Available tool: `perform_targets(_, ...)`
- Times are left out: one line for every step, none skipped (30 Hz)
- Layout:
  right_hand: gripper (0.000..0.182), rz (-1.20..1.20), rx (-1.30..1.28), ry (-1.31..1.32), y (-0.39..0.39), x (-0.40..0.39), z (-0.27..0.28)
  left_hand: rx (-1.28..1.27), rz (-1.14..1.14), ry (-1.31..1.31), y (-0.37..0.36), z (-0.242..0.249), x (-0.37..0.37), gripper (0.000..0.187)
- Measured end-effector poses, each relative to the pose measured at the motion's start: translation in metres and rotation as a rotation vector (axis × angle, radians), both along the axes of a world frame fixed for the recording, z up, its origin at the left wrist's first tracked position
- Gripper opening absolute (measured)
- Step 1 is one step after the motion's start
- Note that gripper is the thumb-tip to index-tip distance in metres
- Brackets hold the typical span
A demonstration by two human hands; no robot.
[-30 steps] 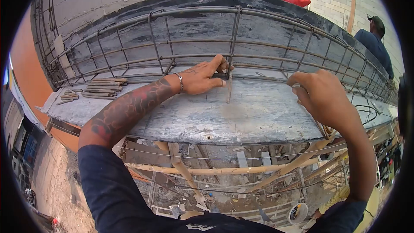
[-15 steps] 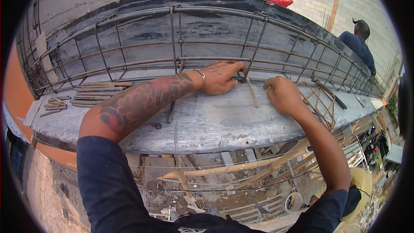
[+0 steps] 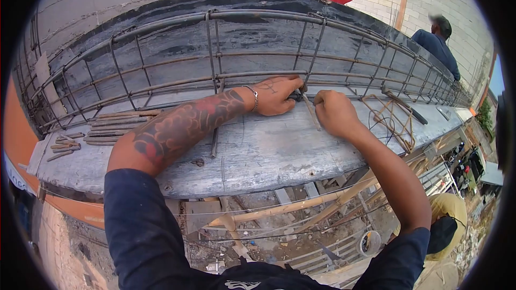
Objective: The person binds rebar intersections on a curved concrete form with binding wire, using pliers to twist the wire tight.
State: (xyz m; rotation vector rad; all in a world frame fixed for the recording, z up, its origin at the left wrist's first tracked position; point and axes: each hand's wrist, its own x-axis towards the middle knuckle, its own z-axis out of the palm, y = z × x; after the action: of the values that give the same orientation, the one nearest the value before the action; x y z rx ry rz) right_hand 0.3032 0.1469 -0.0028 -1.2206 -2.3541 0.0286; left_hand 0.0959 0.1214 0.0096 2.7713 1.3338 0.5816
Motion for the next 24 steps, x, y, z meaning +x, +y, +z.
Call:
perform_targets(0.017, -0.001, -0.003, 0.006, -0.001, -0.002, -0.001, 0.003, 0.008, 0.02, 0.003, 0.0, 0.002, 0.042)
perform_targets(0.018, -0.002, -0.007, 0.013, -0.001, -0.003, -0.001, 0.0, 0.005, 0.022, 0.006, 0.0, 0.001, 0.042)
perform_targets(0.018, -0.004, -0.01, 0.016, 0.0, -0.004, -0.002, -0.006, -0.016, 0.016, 0.008, 0.001, 0.0, 0.041)
perform_targets(0.019, 0.003, -0.021, 0.034, 0.001, -0.005, -0.003, -0.016, -0.038, 0.01, 0.01, 0.001, 0.0, 0.04)
perform_targets(0.02, 0.008, -0.03, 0.055, 0.003, -0.005, -0.004, -0.021, -0.045, 0.008, 0.013, 0.002, -0.001, 0.041)
perform_targets(0.02, 0.0, -0.035, 0.06, 0.005, -0.005, -0.005, -0.027, -0.053, 0.013, 0.013, 0.003, 0.0, 0.041)
perform_targets(0.021, 0.012, -0.073, 0.072, 0.008, -0.005, -0.005, -0.035, -0.041, 0.014, 0.013, 0.004, 0.001, 0.041)
perform_targets(0.023, 0.024, -0.11, 0.086, 0.011, -0.005, -0.005, -0.042, -0.029, 0.017, 0.013, 0.005, 0.001, 0.041)
perform_targets(0.023, 0.017, -0.117, 0.089, 0.011, -0.006, -0.002, -0.057, -0.012, 0.02, 0.011, 0.006, 0.002, 0.039)
perform_targets(0.027, 0.017, -0.199, 0.118, 0.011, -0.007, 0.002, -0.063, -0.015, 0.02, 0.012, 0.004, 0.002, 0.039)
perform_targets(0.032, 0.021, -0.278, 0.148, 0.009, -0.008, 0.005, -0.045, -0.018, 0.013, 0.013, 0.003, 0.001, 0.04)
perform_targets(0.032, 0.023, -0.281, 0.148, 0.004, -0.008, 0.008, -0.028, -0.019, 0.003, 0.015, 0.0, -0.001, 0.042)
perform_targets(0.038, 0.014, -0.293, 0.123, -0.003, -0.008, 0.01, -0.03, -0.017, 0.003, 0.016, -0.003, -0.003, 0.042)
perform_targets(0.043, 0.004, -0.304, 0.099, -0.006, -0.008, 0.011, 0.113, 0.026, 0.082, 0.017, -0.005, -0.006, 0.043)
perform_targets(0.043, 0.005, -0.304, 0.101, -0.005, -0.008, 0.01, 0.258, 0.067, 0.162, 0.015, -0.003, -0.005, 0.044)
perform_targets(0.043, 0.03, -0.295, 0.121, -0.004, -0.009, 0.008, 0.257, 0.066, 0.162, 0.013, 0.0, -0.004, 0.044)
perform_targets(0.043, 0.055, -0.288, 0.141, -0.003, -0.009, 0.006, 0.016, 0.076, 0.055, 0.012, 0.002, -0.003, 0.043)
perform_targets(0.043, 0.056, -0.289, 0.138, -0.004, -0.009, 0.005, -0.222, 0.086, -0.054, 0.01, 0.005, -0.002, 0.043)
perform_targets(0.042, 0.061, -0.244, 0.132, -0.005, -0.009, 0.003, -0.222, 0.09, -0.056, 0.013, 0.004, -0.004, 0.043)
perform_targets(0.041, 0.068, -0.2, 0.125, -0.006, -0.01, 0.002, -0.172, 0.046, -0.034, 0.016, 0.002, -0.006, 0.043)
perform_targets(0.041, 0.072, -0.204, 0.12, -0.006, -0.01, 0.002, -0.124, 0.003, -0.014, 0.018, 0.0, -0.008, 0.044)
perform_targets(0.04, 0.085, -0.22, 0.115, -0.006, -0.01, 0.003, -0.126, 0.006, -0.021, 0.02, -0.001, -0.009, 0.044)
perform_targets(0.039, 0.096, -0.233, 0.113, -0.006, -0.009, 0.005, -0.155, 0.011, -0.019, 0.023, -0.001, -0.009, 0.043)
perform_targets(0.039, 0.098, -0.23, 0.112, -0.006, -0.009, 0.005, -0.183, 0.014, -0.015, 0.023, 0.001, -0.008, 0.043)
